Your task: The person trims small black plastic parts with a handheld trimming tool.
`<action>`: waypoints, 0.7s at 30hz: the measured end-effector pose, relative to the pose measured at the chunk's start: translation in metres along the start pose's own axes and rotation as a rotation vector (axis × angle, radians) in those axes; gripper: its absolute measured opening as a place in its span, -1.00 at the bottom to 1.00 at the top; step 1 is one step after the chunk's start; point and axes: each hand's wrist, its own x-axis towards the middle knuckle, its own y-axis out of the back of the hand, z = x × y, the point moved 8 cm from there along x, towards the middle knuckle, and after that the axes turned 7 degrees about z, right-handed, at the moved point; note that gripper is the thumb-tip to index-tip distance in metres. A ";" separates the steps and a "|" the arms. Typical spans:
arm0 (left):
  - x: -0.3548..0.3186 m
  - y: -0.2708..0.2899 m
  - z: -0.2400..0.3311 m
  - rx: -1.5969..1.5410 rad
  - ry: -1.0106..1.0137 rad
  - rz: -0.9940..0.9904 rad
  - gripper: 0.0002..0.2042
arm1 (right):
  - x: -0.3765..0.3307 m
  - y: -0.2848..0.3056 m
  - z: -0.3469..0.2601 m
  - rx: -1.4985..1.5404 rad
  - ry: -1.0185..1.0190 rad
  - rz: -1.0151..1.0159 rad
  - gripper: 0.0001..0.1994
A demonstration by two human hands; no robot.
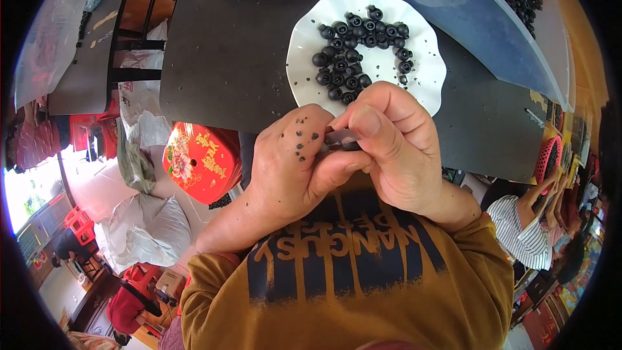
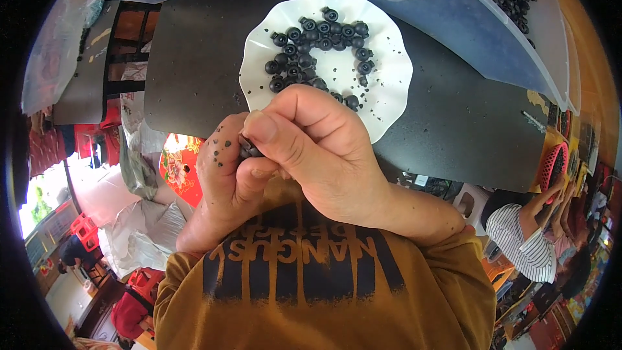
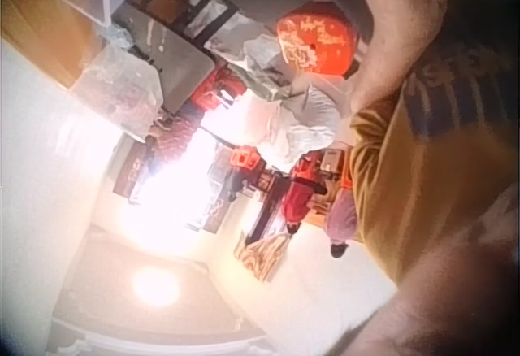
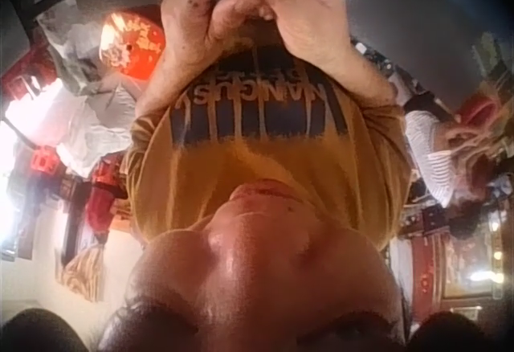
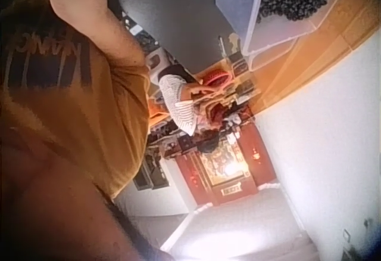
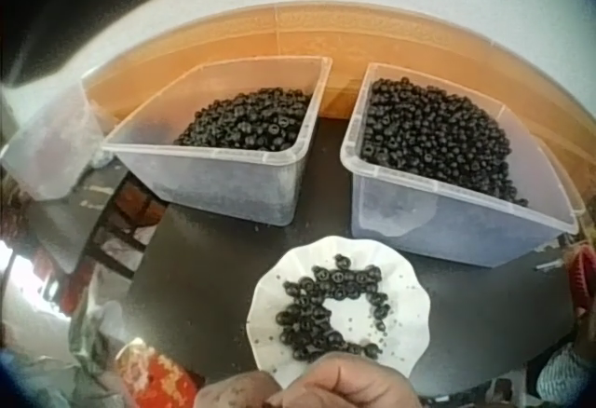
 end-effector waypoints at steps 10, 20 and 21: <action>-0.002 -0.001 0.009 0.213 -0.251 0.120 -0.60 | -0.006 0.000 0.003 0.008 0.049 0.070 -0.82; -0.005 0.003 0.004 0.325 -0.286 0.128 -0.53 | -0.003 -0.002 0.007 0.012 0.062 0.033 -0.87; -0.004 0.005 -0.001 0.271 -0.246 0.136 -0.51 | -0.002 -0.001 0.010 0.052 0.025 0.048 -0.87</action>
